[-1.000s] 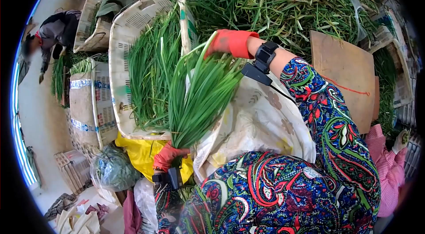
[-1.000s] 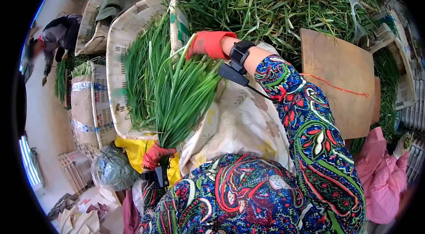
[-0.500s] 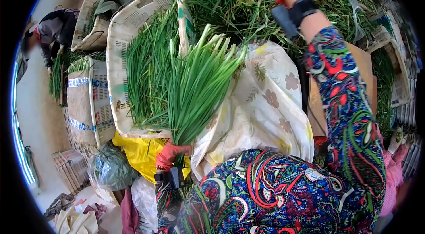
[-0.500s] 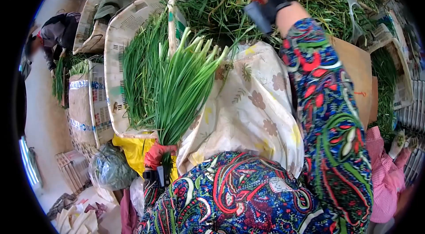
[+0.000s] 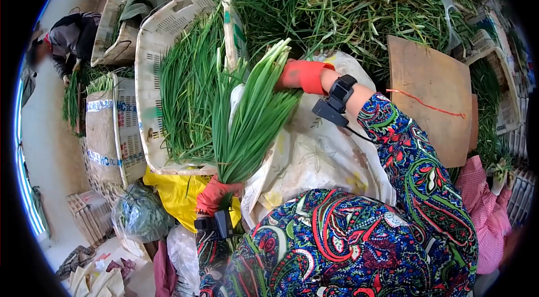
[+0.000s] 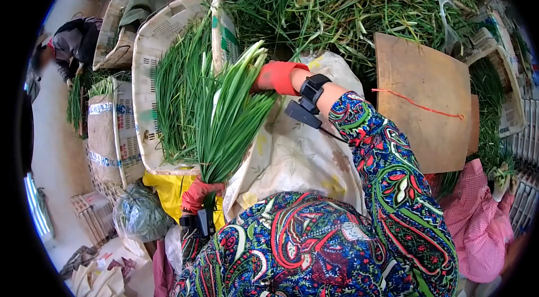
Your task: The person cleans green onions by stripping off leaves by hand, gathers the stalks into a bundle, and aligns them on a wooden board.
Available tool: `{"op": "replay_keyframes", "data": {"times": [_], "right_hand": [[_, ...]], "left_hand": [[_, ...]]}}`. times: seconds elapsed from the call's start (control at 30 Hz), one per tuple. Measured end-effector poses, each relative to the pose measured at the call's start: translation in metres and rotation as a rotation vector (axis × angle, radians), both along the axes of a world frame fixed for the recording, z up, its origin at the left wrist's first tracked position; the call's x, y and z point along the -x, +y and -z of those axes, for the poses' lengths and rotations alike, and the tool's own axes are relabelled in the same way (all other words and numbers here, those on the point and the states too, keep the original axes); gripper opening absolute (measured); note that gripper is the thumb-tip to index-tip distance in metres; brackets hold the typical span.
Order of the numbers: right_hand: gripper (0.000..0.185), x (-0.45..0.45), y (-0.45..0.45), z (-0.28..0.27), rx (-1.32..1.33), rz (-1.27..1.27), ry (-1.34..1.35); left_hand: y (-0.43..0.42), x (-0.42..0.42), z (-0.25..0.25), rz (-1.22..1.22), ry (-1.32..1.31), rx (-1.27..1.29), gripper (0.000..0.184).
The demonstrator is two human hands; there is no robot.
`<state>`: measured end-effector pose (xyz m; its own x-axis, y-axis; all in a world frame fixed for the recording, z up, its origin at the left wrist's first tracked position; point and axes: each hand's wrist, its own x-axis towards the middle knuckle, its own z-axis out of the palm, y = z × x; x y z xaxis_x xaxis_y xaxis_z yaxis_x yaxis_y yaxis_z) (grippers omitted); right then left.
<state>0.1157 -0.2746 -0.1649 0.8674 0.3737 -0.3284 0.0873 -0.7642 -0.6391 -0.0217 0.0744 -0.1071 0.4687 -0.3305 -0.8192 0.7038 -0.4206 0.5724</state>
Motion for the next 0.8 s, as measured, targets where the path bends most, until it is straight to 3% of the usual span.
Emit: {"op": "replay_keyframes", "data": {"times": [0.03,0.13,0.23,0.3,0.33,0.37,0.4,0.43,0.47,0.5,0.53,0.57,0.63,0.7,0.8], "right_hand": [[0.032,0.002,0.002,-0.020,0.003,0.034,0.165],[0.029,-0.007,0.008,0.012,0.328,-0.180,-0.100],[0.026,-0.016,-0.010,0.004,0.319,-0.131,-0.344],[0.023,-0.022,-0.031,-0.033,0.156,0.135,-0.228],[0.019,-0.021,-0.040,-0.047,-0.059,0.328,-0.226],[0.015,-0.032,-0.061,-0.044,-0.297,0.328,-0.272],[0.019,-0.054,-0.093,-0.037,-0.062,0.073,-0.652],[0.020,-0.065,-0.120,-0.059,0.093,-0.020,-0.947],[0.021,-0.072,-0.139,-0.088,-0.019,0.386,-0.538],[0.024,-0.090,-0.169,-0.067,-0.654,0.705,-0.567],[0.022,-0.119,-0.200,-0.062,0.072,0.702,-0.686],[0.024,-0.121,-0.224,-0.040,-0.226,0.755,-0.431],[0.025,-0.053,-0.134,-0.117,-0.561,0.683,-0.115],[0.026,-0.026,-0.078,-0.120,-0.450,0.452,0.366],[0.035,0.002,-0.023,-0.078,-0.518,0.281,0.559]], "left_hand": [[0.000,-0.001,0.000,-0.002,0.005,0.012,0.009],[0.001,-0.001,-0.001,0.033,0.011,0.035,0.008],[-0.002,-0.005,-0.006,0.119,0.000,0.052,0.008],[0.000,-0.004,-0.009,0.102,0.014,0.070,0.008],[-0.009,-0.009,-0.026,0.157,-0.013,0.114,0.006],[-0.009,-0.008,-0.026,0.159,-0.013,0.108,0.007],[-0.009,-0.008,-0.026,0.159,-0.012,0.102,0.007],[-0.009,-0.007,-0.025,0.157,-0.010,0.096,0.008],[-0.005,-0.005,-0.021,0.154,0.001,0.065,0.009],[0.000,-0.003,-0.015,0.151,0.012,0.036,0.009],[0.001,-0.002,-0.014,0.151,0.021,0.006,0.010],[0.001,-0.002,-0.015,0.169,0.004,-0.003,0.010],[-0.008,-0.006,-0.026,0.207,-0.030,-0.015,0.011],[-0.008,-0.006,-0.022,0.180,-0.016,0.017,0.010],[-0.008,-0.005,-0.022,0.186,-0.017,0.003,0.006]]}}
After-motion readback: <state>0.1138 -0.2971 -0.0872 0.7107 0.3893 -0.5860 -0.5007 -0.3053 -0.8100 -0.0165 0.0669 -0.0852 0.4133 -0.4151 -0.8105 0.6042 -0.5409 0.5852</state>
